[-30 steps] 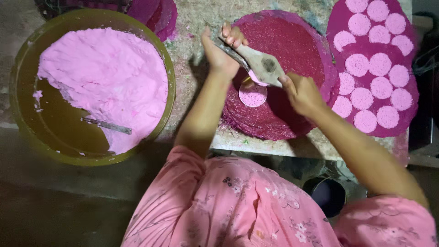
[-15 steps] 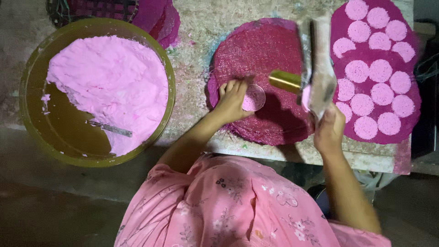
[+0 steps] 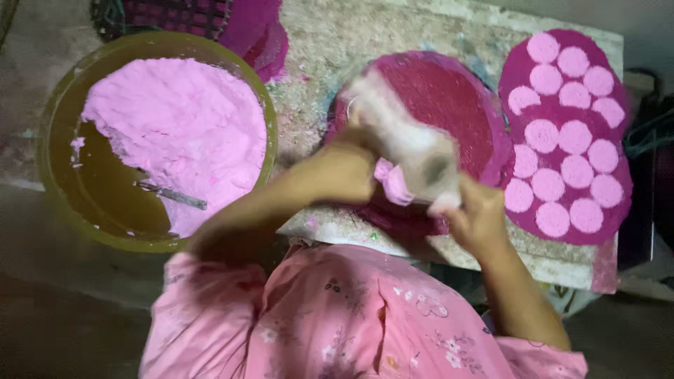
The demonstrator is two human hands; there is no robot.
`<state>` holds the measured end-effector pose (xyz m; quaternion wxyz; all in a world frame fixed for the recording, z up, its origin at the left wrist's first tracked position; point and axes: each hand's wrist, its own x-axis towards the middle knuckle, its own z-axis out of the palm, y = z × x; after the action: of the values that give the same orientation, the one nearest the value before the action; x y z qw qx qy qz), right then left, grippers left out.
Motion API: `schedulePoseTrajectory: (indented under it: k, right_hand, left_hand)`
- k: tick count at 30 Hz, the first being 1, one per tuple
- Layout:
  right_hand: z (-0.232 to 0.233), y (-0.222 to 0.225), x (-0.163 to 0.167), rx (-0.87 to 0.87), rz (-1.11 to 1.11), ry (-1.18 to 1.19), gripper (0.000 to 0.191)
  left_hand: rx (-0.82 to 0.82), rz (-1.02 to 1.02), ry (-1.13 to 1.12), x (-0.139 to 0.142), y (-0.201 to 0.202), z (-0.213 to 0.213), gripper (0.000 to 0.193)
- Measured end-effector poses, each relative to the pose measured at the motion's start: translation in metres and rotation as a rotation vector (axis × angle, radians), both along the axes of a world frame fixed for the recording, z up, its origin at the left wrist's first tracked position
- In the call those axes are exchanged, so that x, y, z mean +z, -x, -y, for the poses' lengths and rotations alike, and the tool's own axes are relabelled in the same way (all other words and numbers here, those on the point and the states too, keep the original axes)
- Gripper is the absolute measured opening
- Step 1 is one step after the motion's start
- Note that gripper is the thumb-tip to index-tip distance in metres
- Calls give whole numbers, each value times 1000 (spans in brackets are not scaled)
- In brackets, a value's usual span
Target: The person scoops pink powder from a large basin into a small cylindrical mold, presses the mold with a wooden hand press, then releases the formed pink cake discs onto round trays, repeating the cycle and occasionally repositioning trays and scraping excess powder.
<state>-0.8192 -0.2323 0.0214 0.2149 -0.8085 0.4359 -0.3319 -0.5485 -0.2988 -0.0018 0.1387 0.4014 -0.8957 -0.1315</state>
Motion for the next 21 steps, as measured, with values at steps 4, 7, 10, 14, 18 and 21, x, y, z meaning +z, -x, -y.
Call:
schedulePoseTrajectory:
  k: [4,7,10,14,18,21]
  right_hand:
    - [-2,-56,87,508,-258,295,60]
    - [36,-118,123,906,-286,571,59]
    - [59,-176,126,1156,-285,583,61]
    - [45,-228,106,1368,-234,-92,49]
    - [43,-277,77,1415,-185,-352,50]
    - [55,-301,69,1408,-65,-356,47]
  left_hand:
    - [-99,-166,-436,36,-57,-73,27]
    - [-260,-252,-559,59,-102,-92,28]
    - [-312,-295,-601,77,-139,-107,32]
    - [-130,-298,-509,81,-190,-139,39]
    - [25,-321,-480,50,-264,-162,46]
    - [180,-399,-440,19,-344,-181,51]
